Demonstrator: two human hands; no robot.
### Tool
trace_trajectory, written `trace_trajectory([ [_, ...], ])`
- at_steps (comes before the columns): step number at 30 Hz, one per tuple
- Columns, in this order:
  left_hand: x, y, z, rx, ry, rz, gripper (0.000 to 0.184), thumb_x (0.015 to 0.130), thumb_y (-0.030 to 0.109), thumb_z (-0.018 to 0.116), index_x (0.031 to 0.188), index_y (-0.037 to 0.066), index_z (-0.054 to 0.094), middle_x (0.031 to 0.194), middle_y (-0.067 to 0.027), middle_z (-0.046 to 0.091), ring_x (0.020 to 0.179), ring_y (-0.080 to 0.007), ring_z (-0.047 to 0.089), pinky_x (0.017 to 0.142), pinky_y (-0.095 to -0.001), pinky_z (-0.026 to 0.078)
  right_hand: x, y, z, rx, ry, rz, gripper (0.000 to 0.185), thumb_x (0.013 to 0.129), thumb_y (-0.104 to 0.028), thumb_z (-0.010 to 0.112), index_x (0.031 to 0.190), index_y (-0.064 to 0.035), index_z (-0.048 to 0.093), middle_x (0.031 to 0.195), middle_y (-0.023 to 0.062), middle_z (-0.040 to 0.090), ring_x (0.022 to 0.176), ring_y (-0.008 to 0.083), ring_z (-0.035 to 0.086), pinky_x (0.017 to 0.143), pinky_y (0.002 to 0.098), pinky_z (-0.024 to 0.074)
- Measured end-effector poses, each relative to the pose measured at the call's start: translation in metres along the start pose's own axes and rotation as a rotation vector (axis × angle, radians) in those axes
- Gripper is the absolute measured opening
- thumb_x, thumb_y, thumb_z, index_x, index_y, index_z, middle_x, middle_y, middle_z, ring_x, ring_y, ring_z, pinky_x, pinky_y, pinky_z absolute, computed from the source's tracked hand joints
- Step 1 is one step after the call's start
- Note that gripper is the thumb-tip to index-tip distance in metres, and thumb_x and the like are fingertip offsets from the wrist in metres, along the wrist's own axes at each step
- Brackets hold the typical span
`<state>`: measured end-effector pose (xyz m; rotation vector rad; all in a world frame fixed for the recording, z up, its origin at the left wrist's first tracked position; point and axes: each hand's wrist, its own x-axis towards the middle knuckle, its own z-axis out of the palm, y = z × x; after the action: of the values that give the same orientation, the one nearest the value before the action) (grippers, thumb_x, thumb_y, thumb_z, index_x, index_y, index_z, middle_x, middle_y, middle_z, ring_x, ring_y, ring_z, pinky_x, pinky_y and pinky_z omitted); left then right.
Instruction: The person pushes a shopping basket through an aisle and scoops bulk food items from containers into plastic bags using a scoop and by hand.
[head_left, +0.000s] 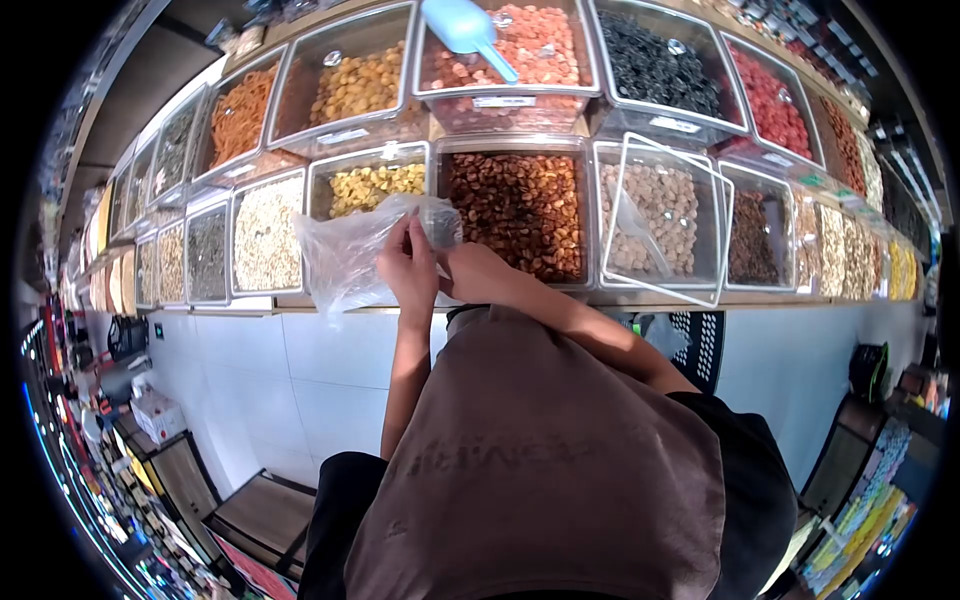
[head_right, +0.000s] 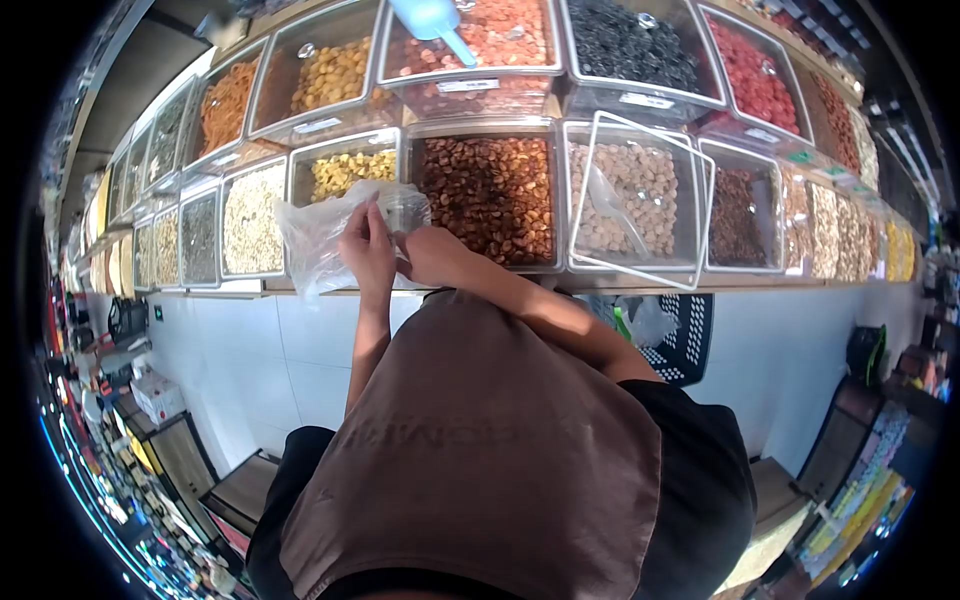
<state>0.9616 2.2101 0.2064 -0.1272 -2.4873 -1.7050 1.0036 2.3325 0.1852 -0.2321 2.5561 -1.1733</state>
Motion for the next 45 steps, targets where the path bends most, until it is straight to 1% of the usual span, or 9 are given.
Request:
trace_trajectory([
  [5,-0.010,-0.008,-0.017,-0.112,0.057,0.001,0.022,0.101,0.012,0.058,0.106,-0.007,0.069,0.065,-0.0010,0.055,0.057,-0.0058,0.046,0.050,-0.0256,0.035,-0.008,0.011,-0.003,-0.033,0.219,-0.072,0.032,0.089,-0.032,0.066,0.103,-0.0032,0.064,0.081,0.0223,0.067,0.079,0.0429,0.066,0.070,0.0525,0.0515],
  [12,-0.001,-0.030,-0.030,-0.610,0.067,-0.260,0.023,0.105,0.022,0.053,0.107,0.005,0.068,0.065,0.0057,0.049,0.050,-0.0014,0.037,0.044,-0.0193,0.028,-0.081,0.052,-0.046,0.420,0.332,0.159,0.029,0.087,-0.026,0.068,0.096,0.0017,0.068,0.077,0.0220,0.065,0.071,0.0383,0.062,0.065,0.0397,0.0489],
  [13,0.004,-0.034,-0.030,-0.612,0.062,-0.256,0.023,0.105,0.022,0.053,0.108,0.005,0.068,0.064,0.0061,0.048,0.050,-0.0014,0.037,0.044,-0.0194,0.028,-0.092,0.048,-0.056,0.189,0.365,0.188,0.024,0.090,-0.021,0.069,0.088,0.0025,0.066,0.065,0.0147,0.059,0.057,0.0190,0.054,0.057,0.0361,0.0430],
  [15,0.012,-0.027,-0.027,-0.577,0.036,-0.249,0.023,0.105,0.022,0.053,0.108,0.005,0.068,0.064,0.0063,0.047,0.050,-0.0013,0.037,0.044,-0.0194,0.028,-0.115,0.053,-0.064,0.150,0.333,0.343,0.029,0.087,-0.027,0.069,0.098,0.0000,0.070,0.082,0.0241,0.068,0.080,0.0389,0.068,0.070,0.0438,0.0506],
  [20,0.019,-0.022,-0.015,-0.537,-0.029,-0.266,0.024,0.105,0.022,0.053,0.111,0.005,0.068,0.062,0.0063,0.045,0.049,-0.0016,0.036,0.044,-0.0197,0.027,-0.142,0.050,-0.086,0.005,0.233,0.726,0.035,0.088,-0.024,0.066,0.096,0.0093,0.070,0.089,0.0314,0.069,0.091,0.0458,0.068,0.083,0.0515,0.0533],
  [31,0.001,-0.020,-0.022,-0.510,0.006,-0.339,0.024,0.104,0.022,0.053,0.110,0.004,0.068,0.061,0.0064,0.044,0.050,-0.0025,0.037,0.045,-0.0207,0.026,-0.018,0.164,0.046,0.039,0.540,0.400,0.039,0.097,-0.034,0.059,0.084,0.0030,0.064,0.075,0.0248,0.066,0.078,0.0456,0.064,0.072,0.0511,0.0499],
  [35,0.004,-0.014,-0.031,-0.547,0.038,-0.316,0.022,0.104,0.021,0.054,0.108,0.004,0.067,0.063,0.0047,0.048,0.049,-0.0038,0.039,0.044,-0.0205,0.030,-0.025,0.166,0.031,0.280,0.493,0.374,0.045,0.097,-0.039,0.058,0.090,0.0040,0.067,0.081,0.0237,0.069,0.078,0.0412,0.067,0.072,0.0487,0.0507],
  [37,0.008,-0.002,-0.039,-0.793,0.157,-0.630,0.021,0.103,0.022,0.056,0.109,0.006,0.066,0.069,0.0045,0.052,0.051,-0.0037,0.041,0.044,-0.0204,0.031,-0.034,0.161,0.018,0.412,0.367,0.451,0.046,0.096,-0.040,0.061,0.092,0.0052,0.067,0.077,0.0208,0.068,0.068,0.0336,0.066,0.067,0.0450,0.0479],
  [45,0.023,0.004,-0.038,-0.835,0.151,-0.573,0.019,0.102,0.022,0.058,0.108,0.007,0.067,0.069,0.0069,0.050,0.054,-0.0018,0.040,0.045,-0.0184,0.031,-0.104,0.116,-0.014,0.738,0.307,0.442,0.033,0.103,-0.031,0.057,0.088,-0.0035,0.066,0.056,-0.0035,0.048,0.047,0.0049,0.040,0.044,0.0252,0.0287],
])
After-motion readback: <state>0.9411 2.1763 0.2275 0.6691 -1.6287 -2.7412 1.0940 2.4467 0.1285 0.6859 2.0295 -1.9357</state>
